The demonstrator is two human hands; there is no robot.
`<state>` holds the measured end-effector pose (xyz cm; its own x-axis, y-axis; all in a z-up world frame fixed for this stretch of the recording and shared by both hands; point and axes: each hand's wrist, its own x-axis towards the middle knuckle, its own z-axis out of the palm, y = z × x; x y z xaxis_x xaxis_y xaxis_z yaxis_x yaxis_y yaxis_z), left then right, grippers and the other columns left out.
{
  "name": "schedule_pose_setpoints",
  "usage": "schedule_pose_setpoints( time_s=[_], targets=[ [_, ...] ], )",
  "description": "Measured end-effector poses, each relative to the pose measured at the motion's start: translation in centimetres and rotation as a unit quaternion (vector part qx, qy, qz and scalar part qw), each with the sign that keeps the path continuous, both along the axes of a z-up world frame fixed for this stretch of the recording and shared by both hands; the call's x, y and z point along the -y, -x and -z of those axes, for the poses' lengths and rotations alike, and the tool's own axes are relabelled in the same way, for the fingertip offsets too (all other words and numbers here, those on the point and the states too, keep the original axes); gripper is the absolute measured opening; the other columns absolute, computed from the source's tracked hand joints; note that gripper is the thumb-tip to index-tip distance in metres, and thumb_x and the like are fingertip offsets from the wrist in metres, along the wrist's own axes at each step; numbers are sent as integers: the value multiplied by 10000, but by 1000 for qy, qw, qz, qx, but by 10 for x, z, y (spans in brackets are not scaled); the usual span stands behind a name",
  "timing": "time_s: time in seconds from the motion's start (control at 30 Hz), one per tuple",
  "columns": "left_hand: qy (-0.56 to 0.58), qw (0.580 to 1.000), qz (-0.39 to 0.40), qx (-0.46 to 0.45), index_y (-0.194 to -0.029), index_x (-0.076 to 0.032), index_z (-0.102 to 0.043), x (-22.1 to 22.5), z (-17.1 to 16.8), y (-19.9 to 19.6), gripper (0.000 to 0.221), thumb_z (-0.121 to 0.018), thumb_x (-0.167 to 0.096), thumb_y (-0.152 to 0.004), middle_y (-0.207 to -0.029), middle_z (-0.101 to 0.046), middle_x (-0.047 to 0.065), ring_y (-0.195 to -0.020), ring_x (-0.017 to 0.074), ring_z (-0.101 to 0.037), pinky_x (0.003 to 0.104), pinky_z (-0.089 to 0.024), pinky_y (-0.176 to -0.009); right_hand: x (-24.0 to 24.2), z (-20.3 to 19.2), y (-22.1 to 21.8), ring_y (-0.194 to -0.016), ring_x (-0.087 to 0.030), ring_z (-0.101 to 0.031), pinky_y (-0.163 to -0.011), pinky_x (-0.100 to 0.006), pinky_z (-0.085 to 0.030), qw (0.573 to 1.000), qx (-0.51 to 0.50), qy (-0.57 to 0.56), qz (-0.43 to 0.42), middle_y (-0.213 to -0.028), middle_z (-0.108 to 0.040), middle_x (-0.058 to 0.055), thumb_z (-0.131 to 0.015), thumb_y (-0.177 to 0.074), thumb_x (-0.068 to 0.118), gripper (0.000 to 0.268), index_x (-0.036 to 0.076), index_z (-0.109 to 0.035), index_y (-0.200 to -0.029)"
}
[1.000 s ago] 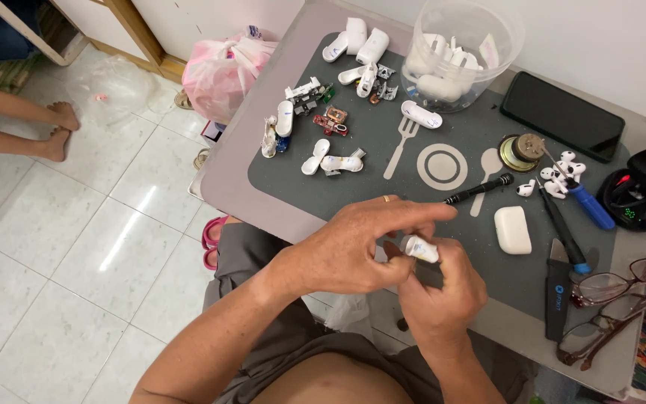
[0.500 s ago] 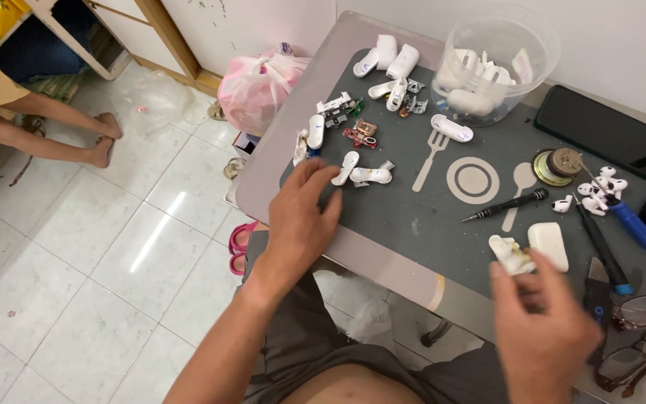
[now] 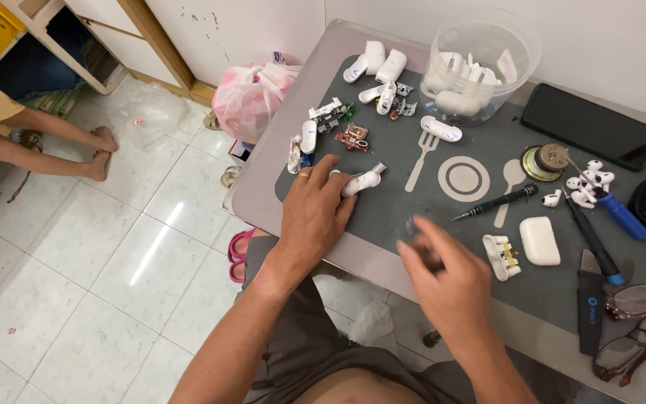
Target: Assembling the internal components of an AirPods charging case, including the circuit board and battery housing.
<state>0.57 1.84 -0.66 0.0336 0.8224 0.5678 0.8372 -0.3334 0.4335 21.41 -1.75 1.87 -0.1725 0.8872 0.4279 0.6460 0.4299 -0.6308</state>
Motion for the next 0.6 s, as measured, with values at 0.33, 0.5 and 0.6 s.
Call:
schedule_pose_setpoints(
  time_s=[0.33, 0.5, 0.6],
  targets=[
    [-3, 994, 27, 102, -1104, -165, -674, 7, 10, 5, 272, -793, -92, -870, -1344, -636, 122, -1072, 363, -712, 452, -601, -850, -57, -1, 46, -855, -265, -752, -643, -335, -629, 993, 20, -77, -84, -1074, -743, -108, -819, -871, 63, 326, 56, -752, -1190],
    [23, 984, 45, 172, -1092, -146, -686, 9, 8, 8, 250, -774, -52, -878, -1287, -666, 136, -1094, 382, -721, 463, -602, -894, -54, 3, 41, -874, -251, -748, -661, -314, -625, 992, 40, -60, -103, -1020, -740, -105, -802, -887, 53, 305, 41, -747, -1187],
    [32, 975, 58, 210, -1121, -163, -694, 9, 8, 10, 274, -759, -38, -886, -1260, -690, 110, -1112, 362, -726, 455, -599, -922, -51, 3, 41, -854, -239, -746, -645, -299, -620, 993, 46, -54, -95, -977, -736, -97, -798, -899, 70, 291, 39, -746, -1183]
  ],
)
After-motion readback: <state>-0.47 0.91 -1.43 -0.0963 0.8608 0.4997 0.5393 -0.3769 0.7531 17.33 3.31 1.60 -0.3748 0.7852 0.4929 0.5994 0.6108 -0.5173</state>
